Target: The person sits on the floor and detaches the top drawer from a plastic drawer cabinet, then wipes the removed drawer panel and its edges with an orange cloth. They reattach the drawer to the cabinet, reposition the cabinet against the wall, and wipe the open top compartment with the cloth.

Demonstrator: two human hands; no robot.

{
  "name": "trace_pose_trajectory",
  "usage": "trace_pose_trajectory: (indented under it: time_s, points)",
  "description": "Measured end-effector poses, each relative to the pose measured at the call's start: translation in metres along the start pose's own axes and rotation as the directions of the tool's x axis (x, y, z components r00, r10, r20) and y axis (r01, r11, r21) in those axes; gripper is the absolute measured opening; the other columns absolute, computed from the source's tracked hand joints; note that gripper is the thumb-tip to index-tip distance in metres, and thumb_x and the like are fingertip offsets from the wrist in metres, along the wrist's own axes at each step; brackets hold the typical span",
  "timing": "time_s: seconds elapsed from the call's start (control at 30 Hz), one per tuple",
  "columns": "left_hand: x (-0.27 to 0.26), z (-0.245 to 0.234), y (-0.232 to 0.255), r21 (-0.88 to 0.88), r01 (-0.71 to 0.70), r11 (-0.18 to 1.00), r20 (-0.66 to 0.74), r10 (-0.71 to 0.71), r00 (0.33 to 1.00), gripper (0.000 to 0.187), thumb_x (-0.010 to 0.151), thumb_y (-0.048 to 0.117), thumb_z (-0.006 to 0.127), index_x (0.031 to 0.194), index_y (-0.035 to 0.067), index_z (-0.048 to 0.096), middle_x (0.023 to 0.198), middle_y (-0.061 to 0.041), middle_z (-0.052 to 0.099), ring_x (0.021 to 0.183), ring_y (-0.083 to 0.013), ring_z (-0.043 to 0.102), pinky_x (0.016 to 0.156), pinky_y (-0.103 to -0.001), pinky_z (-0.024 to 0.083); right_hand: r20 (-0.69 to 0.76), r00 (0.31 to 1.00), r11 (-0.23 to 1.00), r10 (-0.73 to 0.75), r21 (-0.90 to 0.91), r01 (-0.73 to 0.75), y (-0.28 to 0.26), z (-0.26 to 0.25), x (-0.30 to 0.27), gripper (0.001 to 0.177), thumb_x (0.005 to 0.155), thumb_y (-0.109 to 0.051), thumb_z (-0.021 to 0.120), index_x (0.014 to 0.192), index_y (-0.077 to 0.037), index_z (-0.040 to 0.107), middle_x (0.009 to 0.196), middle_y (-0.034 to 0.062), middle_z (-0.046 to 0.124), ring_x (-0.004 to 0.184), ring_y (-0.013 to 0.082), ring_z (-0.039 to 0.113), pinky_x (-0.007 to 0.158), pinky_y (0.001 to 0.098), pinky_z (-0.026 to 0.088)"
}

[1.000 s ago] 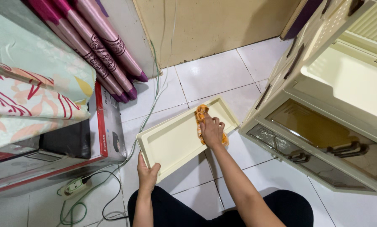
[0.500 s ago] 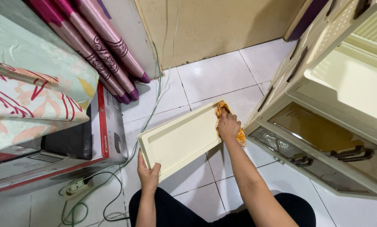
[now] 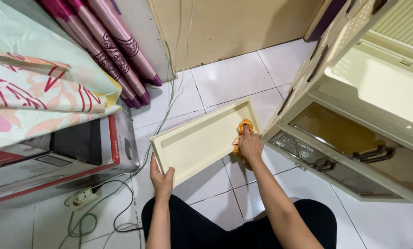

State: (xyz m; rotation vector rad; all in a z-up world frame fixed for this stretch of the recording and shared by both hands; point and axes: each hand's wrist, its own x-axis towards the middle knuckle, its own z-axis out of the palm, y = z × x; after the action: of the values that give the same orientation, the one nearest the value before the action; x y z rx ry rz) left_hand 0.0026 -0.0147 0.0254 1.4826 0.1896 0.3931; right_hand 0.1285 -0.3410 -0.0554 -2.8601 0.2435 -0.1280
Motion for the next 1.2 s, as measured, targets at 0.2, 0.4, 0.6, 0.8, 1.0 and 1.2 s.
trace_pose_trajectory:
  time_s: [0.2,0.4,0.6,0.8,1.0,1.2]
  points:
    - [-0.003,-0.001,0.002,0.021,0.050,0.999,-0.018,-0.049,0.999,0.078,0.080,-0.011,0.057,0.155,0.000,0.037,0.132,-0.012,0.061,0.118,-0.0184,0.062,0.099,-0.029,0.049,-0.102,0.984,0.971,-0.149,0.173,0.165,-0.059,-0.008,-0.061,0.047,0.089,-0.025,0.060,0.135,-0.012,0.060,0.098,0.0134,0.069,0.089,0.0331,0.064,0.071,0.0490,0.056]
    - [-0.003,-0.003,-0.008,-0.011,0.032,0.999,-0.042,-0.032,0.999,0.075,0.088,-0.001,0.069,0.155,0.001,0.036,0.139,-0.012,0.059,0.123,-0.0184,0.059,0.103,-0.030,0.048,-0.191,0.934,0.900,-0.303,0.264,0.346,-0.124,-0.025,-0.128,0.048,0.088,-0.021,0.065,0.134,-0.009,0.060,0.094,0.0118,0.064,0.089,0.0309,0.063,0.069,0.0449,0.056]
    - [-0.003,-0.006,-0.036,-0.041,0.004,0.999,-0.085,-0.008,0.996,0.077,0.095,0.012,0.071,0.160,0.003,0.031,0.149,-0.015,0.053,0.128,-0.0206,0.056,0.106,-0.031,0.045,-0.160,0.905,0.796,-0.395,0.432,0.424,-0.172,-0.041,-0.184,0.050,0.085,-0.019,0.065,0.134,-0.008,0.059,0.101,0.0111,0.065,0.094,0.0308,0.064,0.073,0.0447,0.055]
    - [0.000,-0.015,-0.041,-0.096,0.112,0.989,-0.078,-0.120,0.990,0.082,0.099,0.015,0.065,0.164,0.010,0.016,0.164,-0.014,0.034,0.139,-0.0223,0.047,0.111,-0.032,0.042,-0.150,0.879,0.535,-0.453,0.743,0.402,-0.182,-0.046,-0.208,0.056,0.091,-0.018,0.068,0.142,-0.003,0.050,0.121,0.0204,0.062,0.111,0.0389,0.062,0.092,0.0462,0.051]
    - [0.004,-0.015,-0.023,-0.275,0.322,0.906,-0.030,-0.342,0.939,0.091,0.095,0.007,0.060,0.165,0.022,0.004,0.156,-0.016,0.045,0.131,-0.0256,0.054,0.103,-0.035,0.048,-0.118,0.856,0.586,-0.503,0.682,0.438,-0.159,-0.077,-0.198,0.076,0.076,-0.022,0.084,0.138,-0.002,0.045,0.122,0.0220,0.060,0.112,0.0392,0.059,0.091,0.0458,0.051]
    - [0.010,-0.009,-0.016,-0.412,0.429,0.804,0.000,-0.471,0.882,0.090,0.097,0.012,0.056,0.164,0.031,0.000,0.155,-0.016,0.045,0.129,-0.0280,0.055,0.098,-0.041,0.051,-0.264,0.677,0.636,-0.687,0.233,0.736,-0.161,-0.100,-0.171,0.060,0.060,-0.012,0.082,0.116,-0.007,0.060,0.111,0.0109,0.066,0.107,0.0335,0.062,0.075,0.0420,0.055]
